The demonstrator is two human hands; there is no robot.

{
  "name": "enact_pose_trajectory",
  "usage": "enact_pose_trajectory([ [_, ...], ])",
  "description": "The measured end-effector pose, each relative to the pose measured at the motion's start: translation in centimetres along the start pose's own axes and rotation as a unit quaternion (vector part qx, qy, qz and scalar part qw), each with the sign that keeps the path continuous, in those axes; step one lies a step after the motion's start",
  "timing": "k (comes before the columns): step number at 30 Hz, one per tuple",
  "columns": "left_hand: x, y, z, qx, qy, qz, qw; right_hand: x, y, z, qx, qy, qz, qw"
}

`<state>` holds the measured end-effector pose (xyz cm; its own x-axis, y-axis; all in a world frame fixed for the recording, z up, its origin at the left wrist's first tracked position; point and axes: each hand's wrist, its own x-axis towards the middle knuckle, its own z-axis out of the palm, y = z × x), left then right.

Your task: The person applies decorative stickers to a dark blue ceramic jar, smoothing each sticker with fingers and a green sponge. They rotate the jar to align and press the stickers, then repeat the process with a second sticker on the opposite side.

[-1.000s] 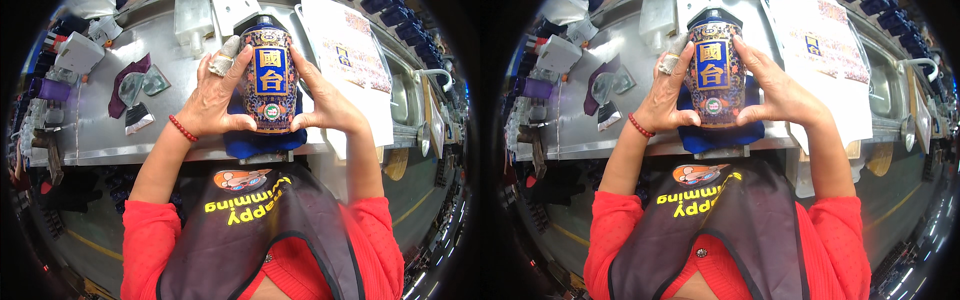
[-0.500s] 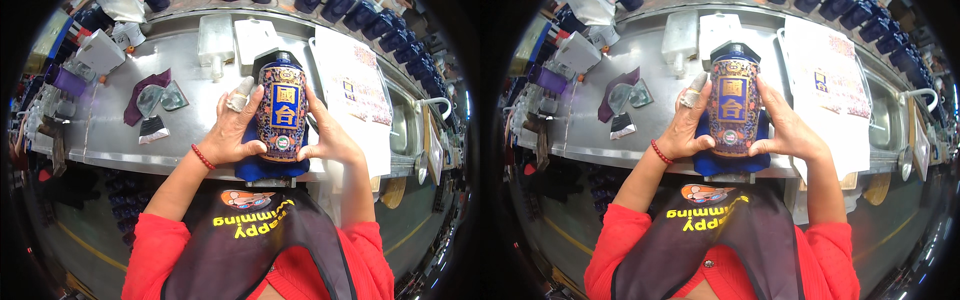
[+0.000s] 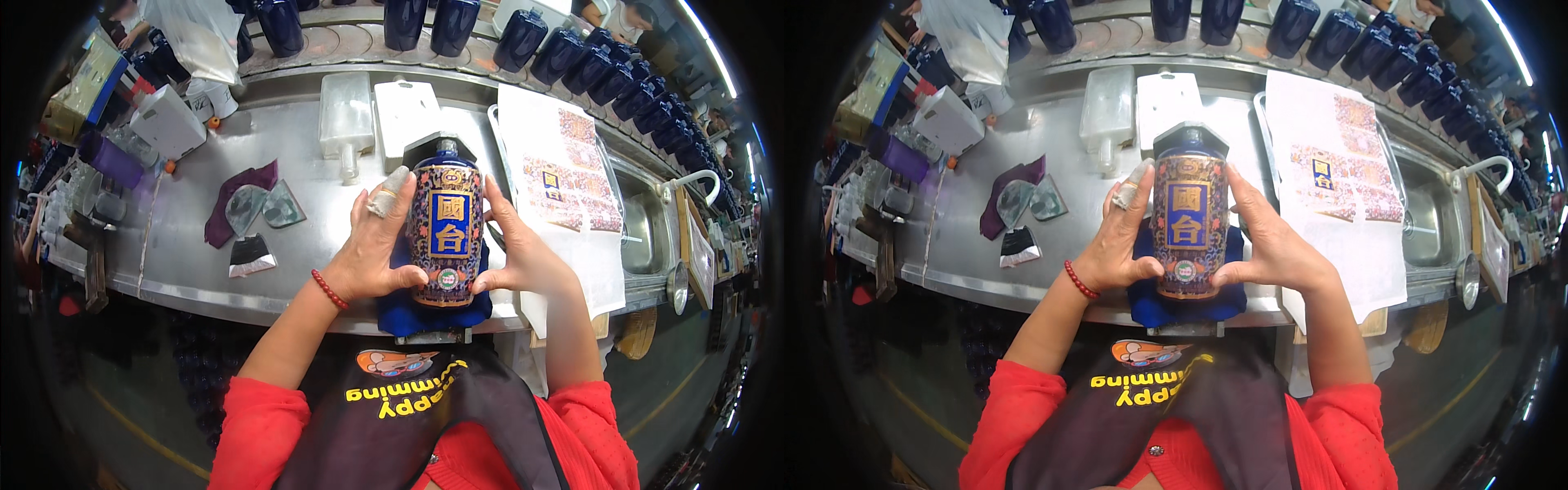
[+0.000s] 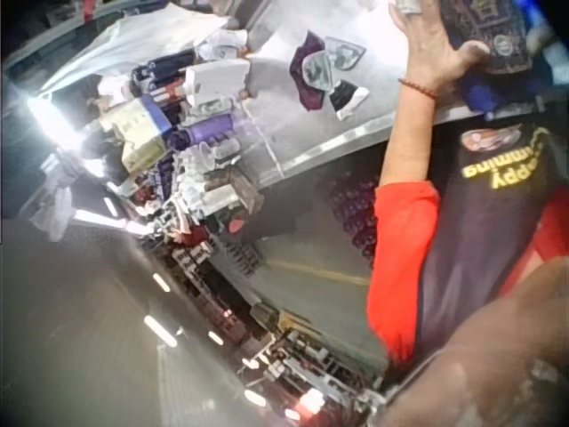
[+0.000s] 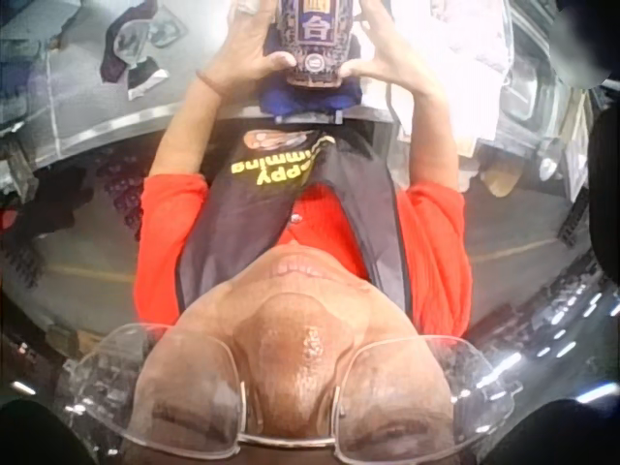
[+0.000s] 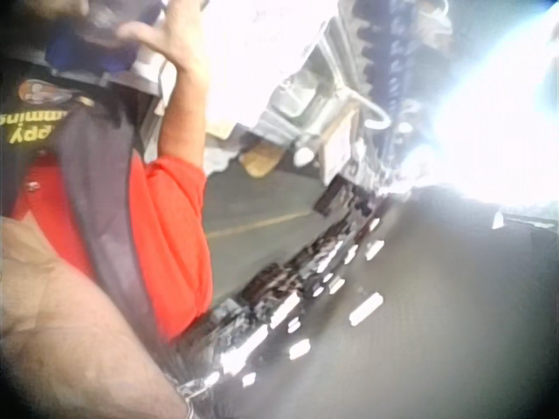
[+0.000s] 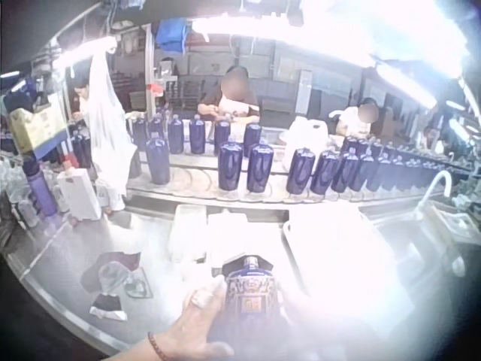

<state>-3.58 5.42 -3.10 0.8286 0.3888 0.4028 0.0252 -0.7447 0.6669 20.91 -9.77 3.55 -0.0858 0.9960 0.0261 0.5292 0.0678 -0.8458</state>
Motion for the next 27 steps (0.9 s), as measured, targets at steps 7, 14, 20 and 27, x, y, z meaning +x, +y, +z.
enact_pose_trajectory([
  [7, 0.60, -0.07, -0.03, -0.015, -0.032, -0.019, 0.999, 0.67, 0.43, 0.07, -0.051, -0.004, -0.021, 0.998],
  [14, 0.55, -0.29, 0.03, -0.023, -0.037, -0.018, 0.999, 0.56, 0.48, 0.05, -0.050, -0.014, -0.006, 0.999],
  [20, 0.69, -0.40, 0.01, -0.034, -0.041, -0.015, 0.998, 0.66, 0.30, 0.00, -0.046, -0.026, 0.013, 0.999],
  [27, 0.57, -0.21, -0.31, -0.019, -0.010, -0.021, 1.000, 0.41, -0.09, -0.21, -0.050, -0.025, 0.008, 0.998],
])
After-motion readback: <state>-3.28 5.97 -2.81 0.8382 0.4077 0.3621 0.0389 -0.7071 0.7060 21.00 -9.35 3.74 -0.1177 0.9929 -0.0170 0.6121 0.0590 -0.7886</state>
